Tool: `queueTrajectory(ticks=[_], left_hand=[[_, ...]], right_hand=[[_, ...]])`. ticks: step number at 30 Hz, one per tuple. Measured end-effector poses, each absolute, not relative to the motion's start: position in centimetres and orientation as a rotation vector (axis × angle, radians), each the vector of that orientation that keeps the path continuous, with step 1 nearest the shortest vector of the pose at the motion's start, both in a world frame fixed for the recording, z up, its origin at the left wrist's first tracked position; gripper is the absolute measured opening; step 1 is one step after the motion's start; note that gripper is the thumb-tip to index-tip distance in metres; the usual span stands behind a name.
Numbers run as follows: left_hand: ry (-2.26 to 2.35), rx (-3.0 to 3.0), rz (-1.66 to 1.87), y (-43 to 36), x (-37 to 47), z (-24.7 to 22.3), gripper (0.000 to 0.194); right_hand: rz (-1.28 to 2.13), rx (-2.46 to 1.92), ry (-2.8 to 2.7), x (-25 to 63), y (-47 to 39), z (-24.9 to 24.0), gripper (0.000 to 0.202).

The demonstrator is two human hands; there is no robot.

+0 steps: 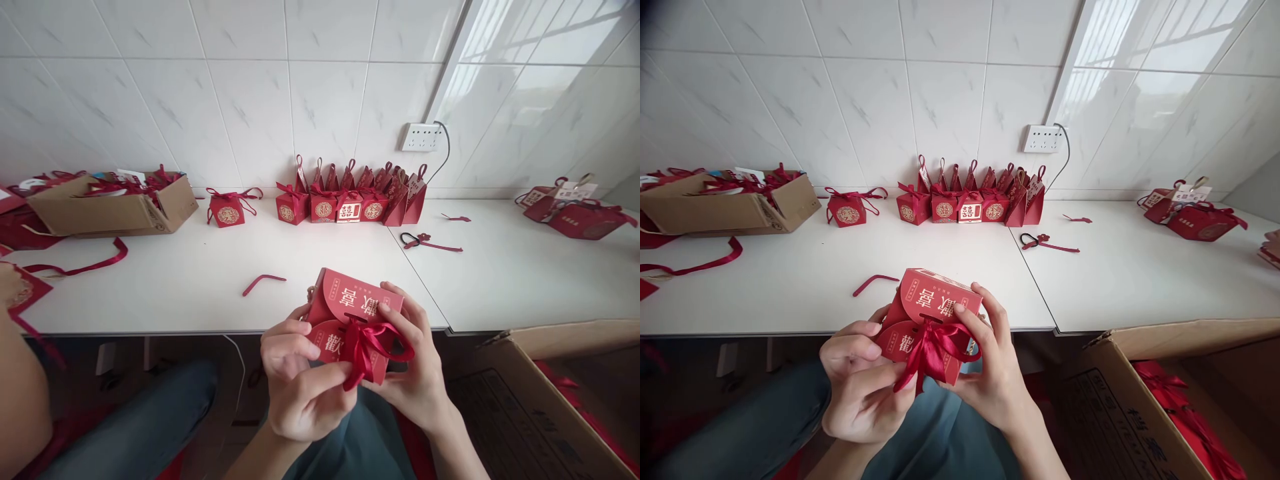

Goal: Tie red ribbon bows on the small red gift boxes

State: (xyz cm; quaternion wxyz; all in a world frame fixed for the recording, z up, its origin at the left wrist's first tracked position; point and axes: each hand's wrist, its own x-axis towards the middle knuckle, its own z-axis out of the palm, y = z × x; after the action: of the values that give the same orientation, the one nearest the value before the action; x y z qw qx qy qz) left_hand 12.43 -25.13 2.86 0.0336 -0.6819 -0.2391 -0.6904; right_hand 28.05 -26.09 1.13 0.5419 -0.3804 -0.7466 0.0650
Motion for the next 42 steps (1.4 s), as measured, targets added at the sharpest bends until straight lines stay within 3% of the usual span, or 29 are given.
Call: queueTrajectory(ticks=[42], left_hand=[[-0.715, -2.156, -2.076, -24.9, 14.5, 2.5, 0.011]], right_hand=[[0.092, -0.959, -1.710, 30.0, -26.9, 0.8, 0.070]])
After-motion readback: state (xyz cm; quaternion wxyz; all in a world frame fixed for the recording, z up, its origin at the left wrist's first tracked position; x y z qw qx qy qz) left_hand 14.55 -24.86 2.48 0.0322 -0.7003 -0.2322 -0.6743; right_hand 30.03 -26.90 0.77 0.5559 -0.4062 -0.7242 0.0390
